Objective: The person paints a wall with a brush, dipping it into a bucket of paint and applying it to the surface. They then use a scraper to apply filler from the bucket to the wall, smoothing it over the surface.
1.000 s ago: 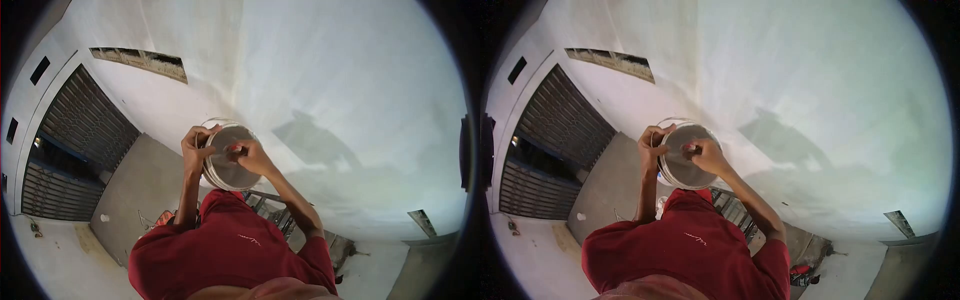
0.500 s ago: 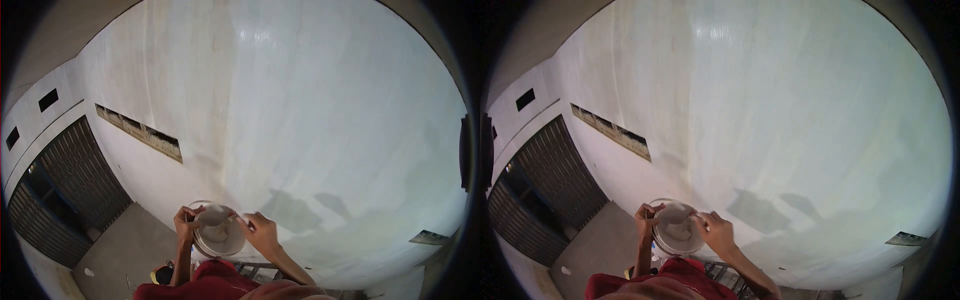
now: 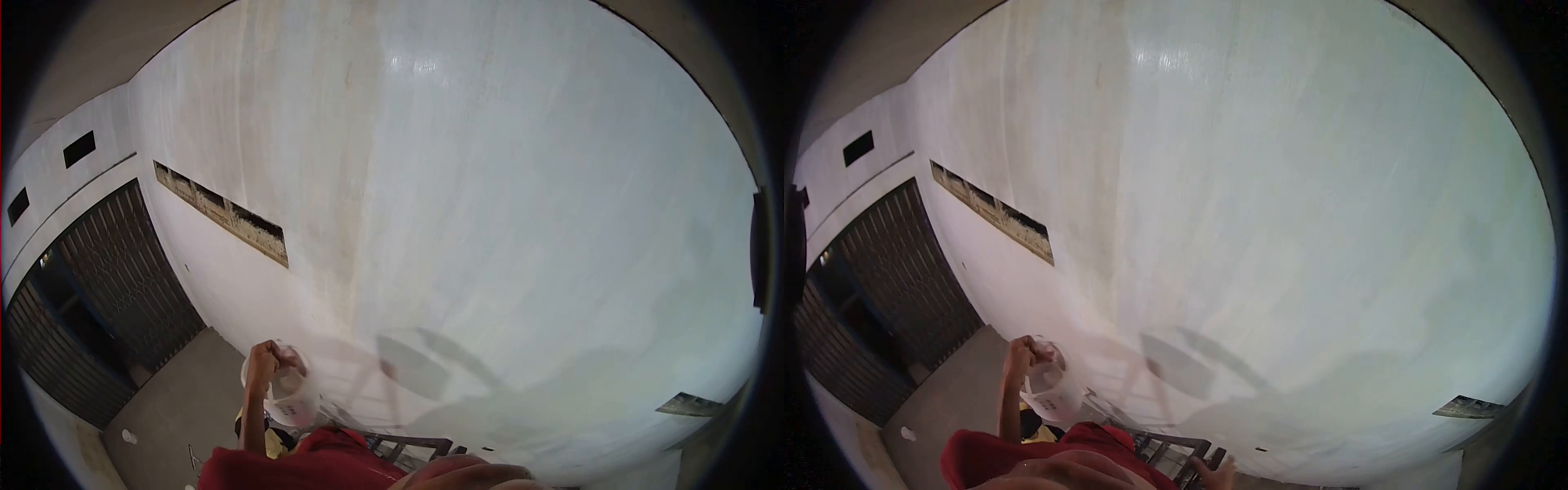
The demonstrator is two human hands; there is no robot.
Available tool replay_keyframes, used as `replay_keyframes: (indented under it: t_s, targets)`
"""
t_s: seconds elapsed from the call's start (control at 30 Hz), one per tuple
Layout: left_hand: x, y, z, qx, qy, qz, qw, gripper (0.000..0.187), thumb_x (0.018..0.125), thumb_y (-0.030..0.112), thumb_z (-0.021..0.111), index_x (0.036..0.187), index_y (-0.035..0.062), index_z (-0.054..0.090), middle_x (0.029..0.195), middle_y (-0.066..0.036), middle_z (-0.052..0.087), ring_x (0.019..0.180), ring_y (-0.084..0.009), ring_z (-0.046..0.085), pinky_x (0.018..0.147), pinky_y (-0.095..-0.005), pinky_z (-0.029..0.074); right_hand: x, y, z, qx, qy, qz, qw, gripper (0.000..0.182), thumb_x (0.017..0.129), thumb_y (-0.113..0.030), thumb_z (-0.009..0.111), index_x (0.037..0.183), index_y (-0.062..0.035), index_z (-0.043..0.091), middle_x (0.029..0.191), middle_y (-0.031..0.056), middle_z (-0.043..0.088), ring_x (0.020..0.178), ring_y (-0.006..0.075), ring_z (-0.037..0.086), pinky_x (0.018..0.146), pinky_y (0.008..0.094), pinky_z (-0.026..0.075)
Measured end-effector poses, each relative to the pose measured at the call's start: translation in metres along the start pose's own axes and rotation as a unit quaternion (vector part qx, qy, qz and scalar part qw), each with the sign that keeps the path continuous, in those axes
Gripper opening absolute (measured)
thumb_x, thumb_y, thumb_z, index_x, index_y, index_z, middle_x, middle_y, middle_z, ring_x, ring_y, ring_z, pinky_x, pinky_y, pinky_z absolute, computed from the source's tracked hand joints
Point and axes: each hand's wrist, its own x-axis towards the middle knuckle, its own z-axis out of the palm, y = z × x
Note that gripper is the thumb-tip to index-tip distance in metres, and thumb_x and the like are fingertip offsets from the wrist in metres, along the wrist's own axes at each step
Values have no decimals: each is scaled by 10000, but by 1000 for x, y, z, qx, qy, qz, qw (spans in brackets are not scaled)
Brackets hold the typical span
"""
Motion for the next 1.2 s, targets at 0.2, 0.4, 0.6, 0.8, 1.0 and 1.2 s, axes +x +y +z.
replay_keyframes:
  t_s: [0.2, 0.4, 0.6, 0.8, 1.0, 1.2]
  targets:
    - [-20, -61, -24, 90, -38, -133, 986, 230, 681, 28, 451, 886, 9, 554, 764, -162, 676, 742, -240, 687, 827, -386, 491, -26, -33, -12, 208, -78, 62, 973, 805, 614, -364, 868, 1169, 69, 479, 1006, 230, 584, 931, 297, 597, 801, 402, 487]
    - [-49, -121, -79, 125, -79, -331, 932, 288, 713, 74, 475, 966, 3, 593, 788, -145, 685, 728, -234, 685, 726, -356, 503, -21, -32, -35, 330, -239, 103, 907, 663, 668, -333, 837, 1126, 34, 528, 936, 158, 627, 862, 260, 618, 784, 382, 491]
    - [-91, -163, -127, 14, -102, -532, 841, 352, 745, 120, 499, 1046, -4, 631, 811, -128, 695, 713, -227, 682, 625, -327, 514, -24, -18, -15, 603, -360, 234, 672, 499, 840, -430, 602, 1100, -4, 591, 983, 191, 666, 867, 324, 655, 781, 421, 529]
    - [-167, -271, -150, 31, -44, -614, 788, 333, 832, 333, 548, 985, 76, 697, 725, -67, 663, 576, -182, 612, 482, -293, 421, -23, -4, 4, 644, -366, 225, 633, 574, 823, -414, 593, 1140, 64, 562, 1062, 218, 641, 944, 350, 638, 818, 447, 523]
    - [-241, -293, -165, 100, 3, -612, 784, 274, 791, 356, 645, 842, 95, 708, 662, -56, 635, 464, -141, 502, 424, -300, 361, -25, -6, 6, 647, -354, 222, 638, 579, 862, -436, 550, 1150, 66, 544, 1026, 195, 631, 917, 336, 627, 779, 440, 519]
    - [-288, -315, -191, 134, 33, -650, 747, 276, 681, 322, 813, 715, 86, 674, 617, -18, 583, 443, -115, 429, 408, -306, 316, -46, -30, 7, 725, -357, 187, 559, 703, 863, -564, 474, 1165, 70, 510, 948, 161, 578, 839, 284, 567, 767, 408, 475]
